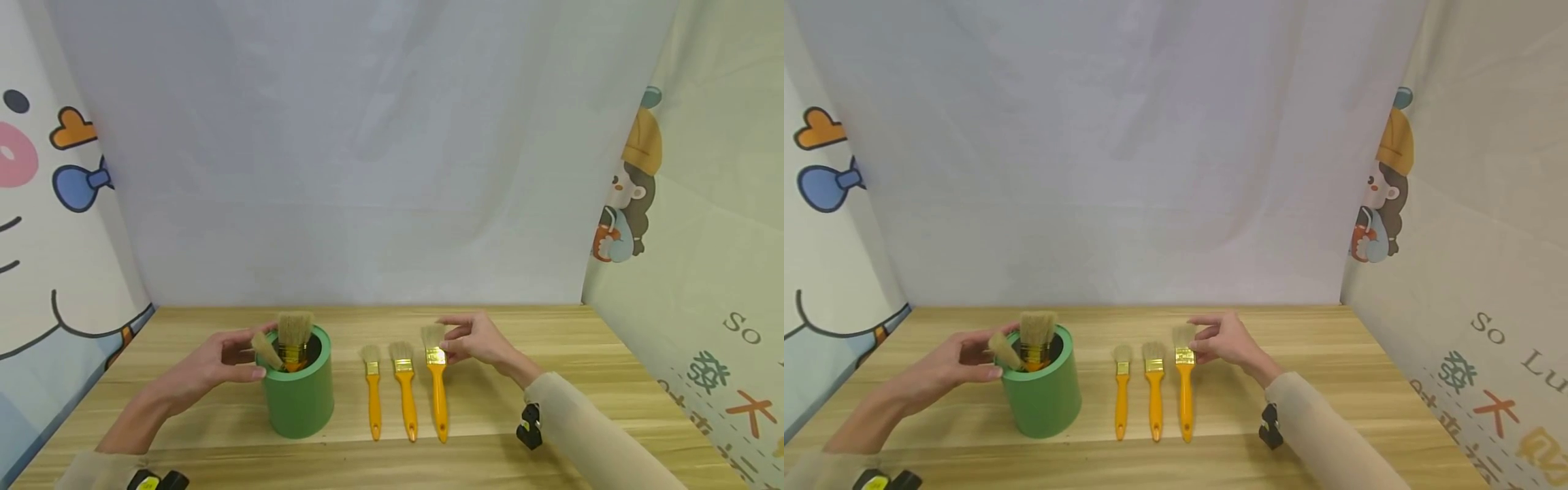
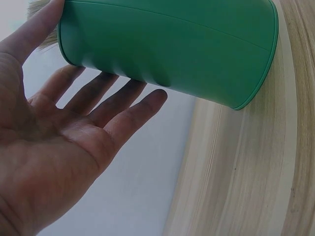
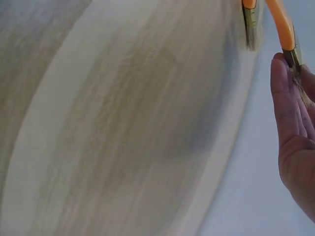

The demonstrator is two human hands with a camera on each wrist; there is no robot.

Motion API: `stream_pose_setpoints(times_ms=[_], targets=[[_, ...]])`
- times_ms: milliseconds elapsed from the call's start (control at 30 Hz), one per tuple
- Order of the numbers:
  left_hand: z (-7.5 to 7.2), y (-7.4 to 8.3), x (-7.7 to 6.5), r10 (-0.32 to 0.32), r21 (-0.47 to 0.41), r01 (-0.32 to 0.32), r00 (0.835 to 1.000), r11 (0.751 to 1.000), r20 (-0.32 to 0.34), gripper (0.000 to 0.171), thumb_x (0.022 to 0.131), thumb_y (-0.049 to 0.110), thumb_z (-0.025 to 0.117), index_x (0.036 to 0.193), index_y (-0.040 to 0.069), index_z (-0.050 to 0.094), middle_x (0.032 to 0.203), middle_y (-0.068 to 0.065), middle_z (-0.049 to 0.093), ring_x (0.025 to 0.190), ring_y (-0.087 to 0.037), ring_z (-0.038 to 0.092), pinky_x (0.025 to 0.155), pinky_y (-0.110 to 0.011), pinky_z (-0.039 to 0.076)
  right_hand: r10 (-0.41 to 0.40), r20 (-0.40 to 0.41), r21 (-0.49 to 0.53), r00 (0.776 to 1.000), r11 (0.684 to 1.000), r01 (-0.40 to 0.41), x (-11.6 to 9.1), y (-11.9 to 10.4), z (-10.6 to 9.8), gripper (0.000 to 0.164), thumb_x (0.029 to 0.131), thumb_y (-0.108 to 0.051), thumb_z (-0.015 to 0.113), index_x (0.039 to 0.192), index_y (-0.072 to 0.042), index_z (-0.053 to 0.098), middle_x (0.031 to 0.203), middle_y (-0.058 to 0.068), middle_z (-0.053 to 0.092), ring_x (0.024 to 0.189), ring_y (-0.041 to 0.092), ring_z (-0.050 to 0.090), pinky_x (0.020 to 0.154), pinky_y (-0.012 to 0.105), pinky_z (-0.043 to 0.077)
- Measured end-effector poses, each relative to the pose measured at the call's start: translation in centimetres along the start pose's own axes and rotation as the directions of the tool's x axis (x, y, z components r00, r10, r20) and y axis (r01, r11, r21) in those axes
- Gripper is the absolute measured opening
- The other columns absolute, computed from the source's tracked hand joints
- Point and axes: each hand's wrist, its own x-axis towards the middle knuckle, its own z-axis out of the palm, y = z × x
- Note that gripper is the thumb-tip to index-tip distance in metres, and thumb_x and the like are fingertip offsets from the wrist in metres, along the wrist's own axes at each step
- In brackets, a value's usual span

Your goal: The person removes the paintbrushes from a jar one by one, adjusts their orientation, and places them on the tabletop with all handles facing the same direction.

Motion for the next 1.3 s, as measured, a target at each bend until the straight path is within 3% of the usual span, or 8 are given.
stream_pose_setpoints(times_ms=[200,367,767,1100,1300], targets=[[0.1,0.4,-0.1,-0.005,0.007,0.005,1.000,1.000,0.000,0.074,0.101,0.012,0.068,0.164,-0.003,0.031,0.166,-0.029,0.030,0.143,-0.053,0.040,0.102,-0.041,0.050,0.046,-0.010,-0.005,0.999,0.999,-0.046,0.6,1.1,0.0,0.054,0.093,0.008,0.072,0.144,0.013,0.055,0.103,0.021,0.071,0.078,0.025,0.074,0.076,0.049,0.063],[0.1,0.5,-0.1,-0.011,0.013,0.011,1.000,1.000,0.000,0.075,0.101,0.013,0.068,0.164,-0.002,0.030,0.166,-0.029,0.029,0.144,-0.054,0.039,0.103,-0.045,0.049,0.069,-0.011,-0.020,0.998,0.997,-0.069,0.9,1.4,0.2,0.054,0.093,0.009,0.072,0.144,0.015,0.054,0.105,0.022,0.071,0.077,0.025,0.074,0.072,0.044,0.063],[0.0,0.3,-0.1,-0.003,0.002,0.003,1.000,1.000,0.008,0.076,0.102,0.012,0.068,0.165,-0.002,0.027,0.165,-0.030,0.030,0.144,-0.054,0.039,0.102,-0.042,0.050,0.103,-0.017,-0.086,0.995,0.991,-0.104,1.2,2.0,0.1,0.051,0.091,0.008,0.075,0.140,0.011,0.060,0.106,0.019,0.073,0.074,0.024,0.074,0.064,0.043,0.063],[0.0,0.4,-0.1,-0.008,0.006,0.008,1.000,1.000,0.002,0.076,0.102,0.012,0.068,0.165,-0.003,0.028,0.165,-0.029,0.030,0.143,-0.054,0.039,0.102,-0.044,0.050,0.083,-0.060,-0.214,0.995,0.972,-0.094,1.6,2.6,0.4,0.045,0.090,0.005,0.076,0.134,0.009,0.067,0.103,0.016,0.077,0.079,0.017,0.071,0.062,0.031,0.056],[0.1,0.4,0.0,-0.011,0.001,0.011,1.000,1.000,0.003,0.075,0.102,0.012,0.068,0.164,-0.003,0.029,0.167,-0.028,0.026,0.145,-0.055,0.036,0.104,-0.047,0.048,0.072,-0.069,-0.245,0.995,0.966,-0.087,1.7,2.6,0.6,0.044,0.088,0.004,0.080,0.131,0.009,0.069,0.101,0.017,0.077,0.086,0.022,0.072,0.066,0.031,0.055]])
